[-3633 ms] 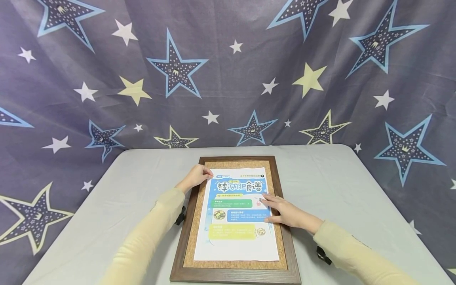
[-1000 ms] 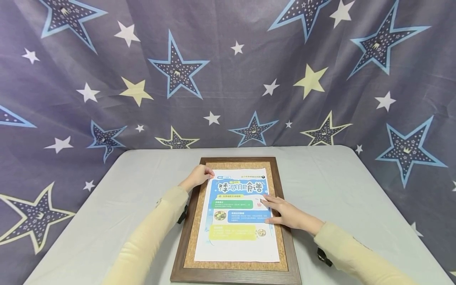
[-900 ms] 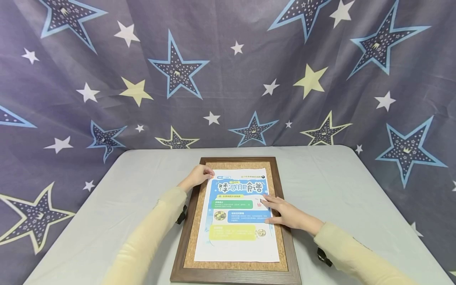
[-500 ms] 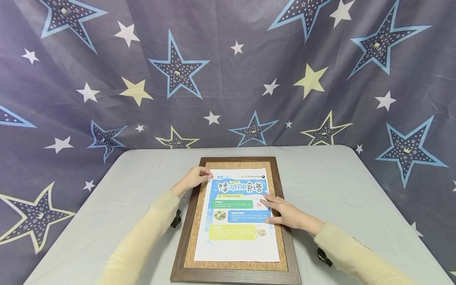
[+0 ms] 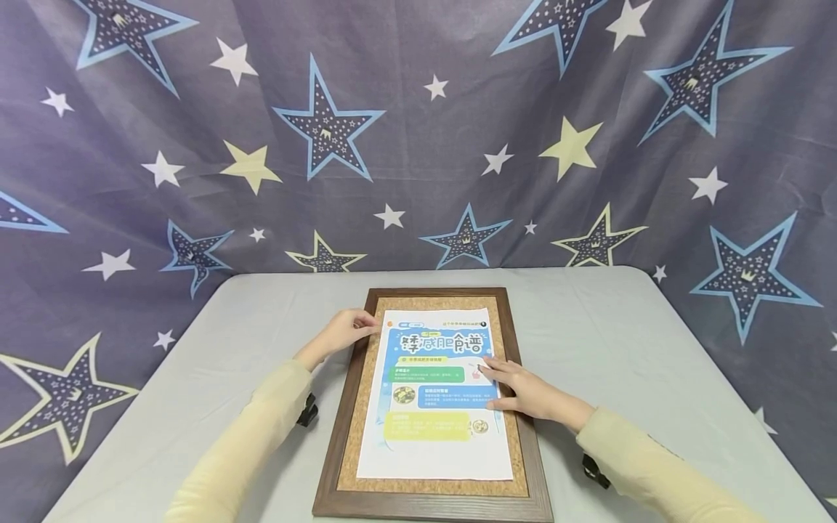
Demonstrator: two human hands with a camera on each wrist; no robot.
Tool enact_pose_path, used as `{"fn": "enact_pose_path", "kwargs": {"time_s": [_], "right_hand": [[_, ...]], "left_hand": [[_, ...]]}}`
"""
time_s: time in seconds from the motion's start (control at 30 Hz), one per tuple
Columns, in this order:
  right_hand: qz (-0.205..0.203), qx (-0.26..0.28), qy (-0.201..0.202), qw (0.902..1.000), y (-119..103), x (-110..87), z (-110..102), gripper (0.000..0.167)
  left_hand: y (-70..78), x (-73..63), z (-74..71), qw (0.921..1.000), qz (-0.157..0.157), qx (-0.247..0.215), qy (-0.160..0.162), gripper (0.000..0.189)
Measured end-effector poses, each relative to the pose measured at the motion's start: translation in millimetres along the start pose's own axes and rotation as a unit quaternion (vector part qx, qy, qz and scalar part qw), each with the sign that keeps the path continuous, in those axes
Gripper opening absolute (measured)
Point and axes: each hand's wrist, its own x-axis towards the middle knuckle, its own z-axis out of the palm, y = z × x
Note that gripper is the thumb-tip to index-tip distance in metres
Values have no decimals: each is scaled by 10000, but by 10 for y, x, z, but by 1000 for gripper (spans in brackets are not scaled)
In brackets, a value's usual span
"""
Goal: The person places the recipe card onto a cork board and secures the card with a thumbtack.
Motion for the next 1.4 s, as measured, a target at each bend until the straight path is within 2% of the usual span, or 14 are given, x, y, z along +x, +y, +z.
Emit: {"fn": "enact_pose_path", "kwargs": {"time_s": [0.43, 0.83, 1.4], "right_hand": [[40, 13, -31, 10000, 3, 4, 4, 65], [35, 18, -71, 10000, 7, 3, 1, 66], [53, 10, -83, 10000, 7, 4, 0, 66]], "left_hand": [[-95, -225, -163, 9999, -1, 124, 0, 13], [-221, -395, -283, 9992, 259, 295, 0, 11], [-353, -561, -348, 9968, -81, 724, -332, 12]]}}
